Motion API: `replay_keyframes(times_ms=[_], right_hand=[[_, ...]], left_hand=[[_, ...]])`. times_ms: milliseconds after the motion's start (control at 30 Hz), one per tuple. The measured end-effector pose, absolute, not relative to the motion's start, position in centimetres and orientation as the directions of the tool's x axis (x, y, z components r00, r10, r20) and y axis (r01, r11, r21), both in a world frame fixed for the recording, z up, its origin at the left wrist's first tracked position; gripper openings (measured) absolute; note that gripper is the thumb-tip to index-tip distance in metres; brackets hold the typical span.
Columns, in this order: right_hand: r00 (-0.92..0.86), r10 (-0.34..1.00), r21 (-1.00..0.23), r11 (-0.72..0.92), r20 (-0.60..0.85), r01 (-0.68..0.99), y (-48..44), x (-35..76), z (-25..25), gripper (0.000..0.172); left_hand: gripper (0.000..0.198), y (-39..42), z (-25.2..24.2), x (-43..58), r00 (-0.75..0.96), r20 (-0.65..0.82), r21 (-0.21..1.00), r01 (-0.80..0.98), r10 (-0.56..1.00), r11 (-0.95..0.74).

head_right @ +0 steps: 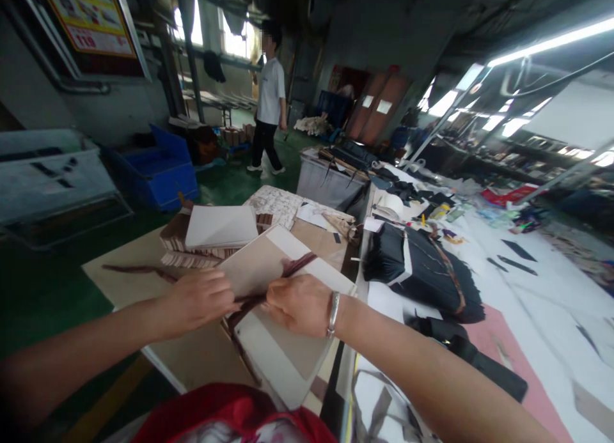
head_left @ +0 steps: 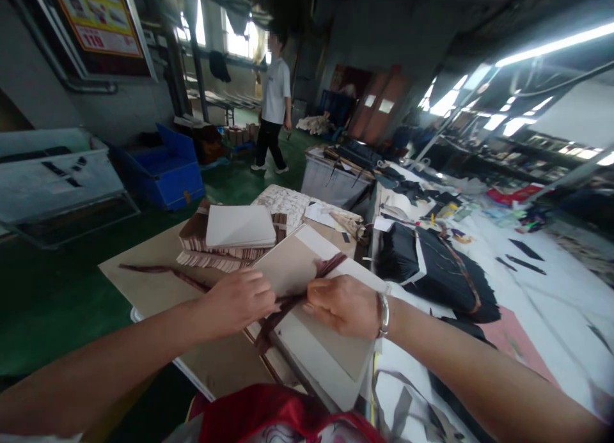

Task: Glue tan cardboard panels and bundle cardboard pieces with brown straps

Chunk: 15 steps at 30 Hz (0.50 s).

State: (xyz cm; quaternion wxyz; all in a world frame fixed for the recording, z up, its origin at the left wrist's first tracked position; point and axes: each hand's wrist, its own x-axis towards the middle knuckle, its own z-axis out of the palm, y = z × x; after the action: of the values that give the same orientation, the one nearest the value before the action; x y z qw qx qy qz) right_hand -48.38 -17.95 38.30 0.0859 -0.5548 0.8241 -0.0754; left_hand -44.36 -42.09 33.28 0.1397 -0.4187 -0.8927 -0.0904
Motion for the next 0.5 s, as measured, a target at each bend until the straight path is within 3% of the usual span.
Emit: replay_keyframes(times_ms=[67,167,267,367,500], right_hand=[[-0.373,-0.925,-0.187,0.379,-0.072,-0.906,-17.6,-48.0,38.5,0.028],[-0.368,-0.926,-0.189,0.378,-0.084,-0.906,-17.5,-47.6,38.7,0.027],[-0.347,-0.935,-0.215,0.355,-0.073,-0.91,-17.7,-47.6,38.9,0.028],[-0.333,-0.942,-0.2,0.336,-0.047,-0.921,-17.9,-47.6,39.3,0.033],[-0.268,-0.962,-0.142,0.272,-0.045,-0.952,-18.1,-47.2,39.5,0.033]], left_hand=[[0.031,-41.7,34.5,-43.6,-0.657,0.333,0.202,0.75,0.676,0.63],[0.033,-40.7,35.5,-43.0,-0.69,0.29,0.558,0.685,0.663,0.469],[0.039,-39.3,35.1,-43.5,-0.752,0.189,0.862,0.435,0.632,0.26],[0.046,-38.3,34.4,-44.3,-0.817,0.117,0.959,0.24,0.564,0.149],[0.046,-38.4,34.7,-44.0,-0.799,0.101,0.928,0.291,0.593,0.234]])
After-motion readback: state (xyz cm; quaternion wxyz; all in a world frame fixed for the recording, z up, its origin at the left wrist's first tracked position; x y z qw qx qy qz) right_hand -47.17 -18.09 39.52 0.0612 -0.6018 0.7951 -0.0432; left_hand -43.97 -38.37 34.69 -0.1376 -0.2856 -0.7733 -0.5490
